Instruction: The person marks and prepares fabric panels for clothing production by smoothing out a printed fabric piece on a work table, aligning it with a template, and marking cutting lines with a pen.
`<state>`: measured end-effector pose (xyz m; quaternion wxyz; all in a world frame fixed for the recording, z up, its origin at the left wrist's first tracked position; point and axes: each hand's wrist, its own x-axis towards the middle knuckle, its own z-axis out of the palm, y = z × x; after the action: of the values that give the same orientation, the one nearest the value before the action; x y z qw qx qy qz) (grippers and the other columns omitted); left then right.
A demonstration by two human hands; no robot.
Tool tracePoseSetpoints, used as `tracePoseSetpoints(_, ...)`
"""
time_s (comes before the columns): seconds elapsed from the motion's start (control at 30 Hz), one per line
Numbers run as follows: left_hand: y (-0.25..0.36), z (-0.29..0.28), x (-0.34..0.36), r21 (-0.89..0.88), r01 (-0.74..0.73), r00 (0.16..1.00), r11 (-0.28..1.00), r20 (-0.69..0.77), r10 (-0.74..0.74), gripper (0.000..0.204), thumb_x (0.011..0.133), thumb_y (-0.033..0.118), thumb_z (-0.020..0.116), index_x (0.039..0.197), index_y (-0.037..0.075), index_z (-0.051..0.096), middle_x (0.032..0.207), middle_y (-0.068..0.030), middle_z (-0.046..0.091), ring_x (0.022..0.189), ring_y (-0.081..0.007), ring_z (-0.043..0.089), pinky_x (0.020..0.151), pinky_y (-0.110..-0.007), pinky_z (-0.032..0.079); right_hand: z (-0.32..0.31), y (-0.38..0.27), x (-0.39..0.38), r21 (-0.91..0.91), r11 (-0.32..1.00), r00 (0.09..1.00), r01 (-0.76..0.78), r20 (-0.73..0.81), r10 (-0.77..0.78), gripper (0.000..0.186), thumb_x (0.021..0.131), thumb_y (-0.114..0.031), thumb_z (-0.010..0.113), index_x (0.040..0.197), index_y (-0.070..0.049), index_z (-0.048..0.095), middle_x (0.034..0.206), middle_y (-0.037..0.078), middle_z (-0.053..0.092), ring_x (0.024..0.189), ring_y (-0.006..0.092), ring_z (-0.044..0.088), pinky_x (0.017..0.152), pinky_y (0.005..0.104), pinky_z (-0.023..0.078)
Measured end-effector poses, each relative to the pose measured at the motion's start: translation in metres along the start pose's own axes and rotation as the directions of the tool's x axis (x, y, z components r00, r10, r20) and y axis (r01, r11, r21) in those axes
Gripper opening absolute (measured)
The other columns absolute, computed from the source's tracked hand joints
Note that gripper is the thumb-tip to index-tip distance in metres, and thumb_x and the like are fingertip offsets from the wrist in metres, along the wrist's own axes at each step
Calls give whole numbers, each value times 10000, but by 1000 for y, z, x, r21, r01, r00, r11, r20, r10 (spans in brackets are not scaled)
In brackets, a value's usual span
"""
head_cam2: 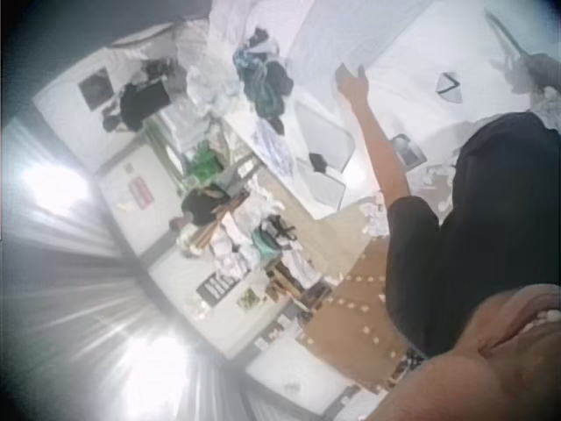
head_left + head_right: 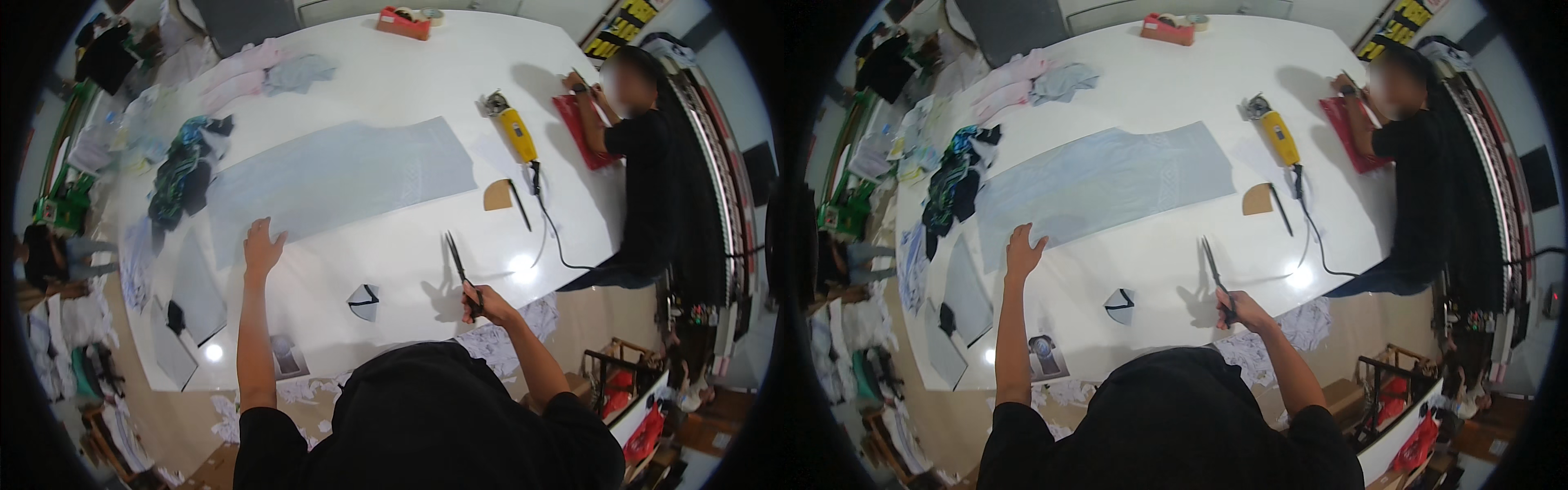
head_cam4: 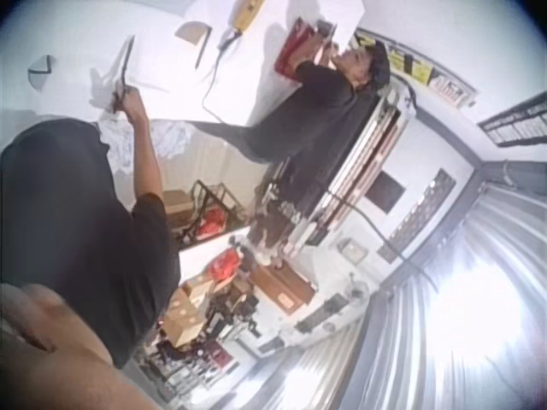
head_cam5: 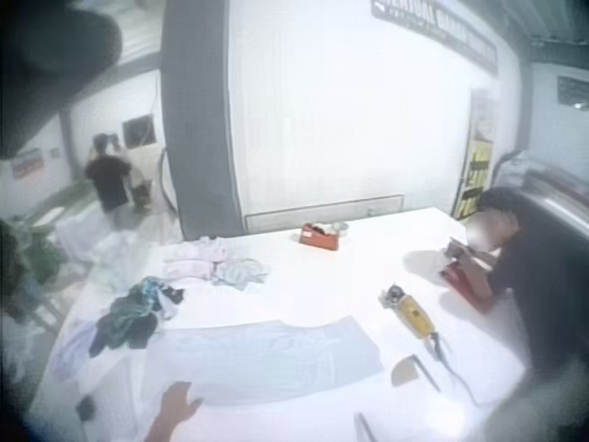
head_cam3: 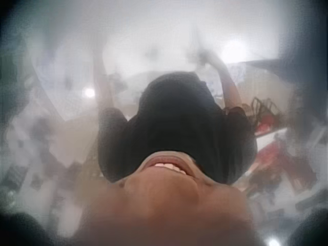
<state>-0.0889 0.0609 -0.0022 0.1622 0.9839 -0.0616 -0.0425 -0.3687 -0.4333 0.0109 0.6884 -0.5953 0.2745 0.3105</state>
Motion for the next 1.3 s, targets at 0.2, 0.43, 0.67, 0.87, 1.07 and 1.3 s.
tracePoseSetpoints(0.2, 44, 12, 32, 90, 45, 984, 995, 166, -59, 999, 764, 566, 766, 1547, 147, 310, 1619, -191, 171, 1458, -481, 205, 1072, -700, 292, 35, -15, 23, 142, 989, 997, 46, -64, -38, 652, 912, -697, 537, 871, -47, 558, 674, 60, 575, 578, 219, 621, 546, 348, 508)
tracePoseSetpoints(0.43, 47, 19, 39, 110, 129, 936, 986, 315, -158, 1161, 713, 606, 801, 1598, 230, 150, 1652, -194, 7, 1479, -537, 16, 1058, -795, 174, 11, -51, 57, 89, 994, 984, 67, -168, -52, 603, 902, -690, 563, 779, -100, 539, 602, 26, 533, 512, 194, 574, 508, 315, 466)
tracePoseSetpoints(0.67, 46, 24, 38, 107, 135, 944, 985, 289, -160, 1178, 693, 590, 820, 1599, 248, 150, 1654, -192, 14, 1479, -538, 22, 1055, -797, 173, -1, -78, 75, -36, 994, 971, 101, -214, -107, 535, 915, -591, 624, 753, -91, 523, 579, 24, 510, 466, 178, 548, 472, 314, 459)
tracePoseSetpoints(0.87, 40, 29, 39, 73, 149, 949, 986, 271, -164, 1163, 686, 579, 827, 1598, 283, 169, 1665, -172, 5, 1492, -516, 4, 1047, -809, 154, -1, -92, 78, -40, 995, 970, 94, -220, -101, 529, 901, -541, 668, 713, -64, 536, 574, 27, 519, 452, 158, 553, 449, 283, 423)
tracePoseSetpoints(1.07, 42, 29, 38, 74, 153, 949, 986, 268, -167, 1154, 688, 566, 831, 1596, 290, 175, 1669, -156, 3, 1499, -499, 1, 1057, -804, 134, -7, -89, 76, -90, 994, 970, 58, -229, -77, 533, 905, -548, 660, 716, -65, 537, 574, 23, 514, 454, 160, 553, 463, 285, 435)
tracePoseSetpoints(1.3, 45, 25, 39, 53, 158, 947, 986, 276, -167, 1165, 683, 565, 836, 1598, 286, 170, 1670, -148, -1, 1501, -494, -1, 1064, -801, 117, -5, -86, 70, 28, 996, 986, 84, -144, -79, 556, 922, -586, 614, 729, -72, 527, 588, 30, 512, 489, 164, 561, 496, 299, 465)
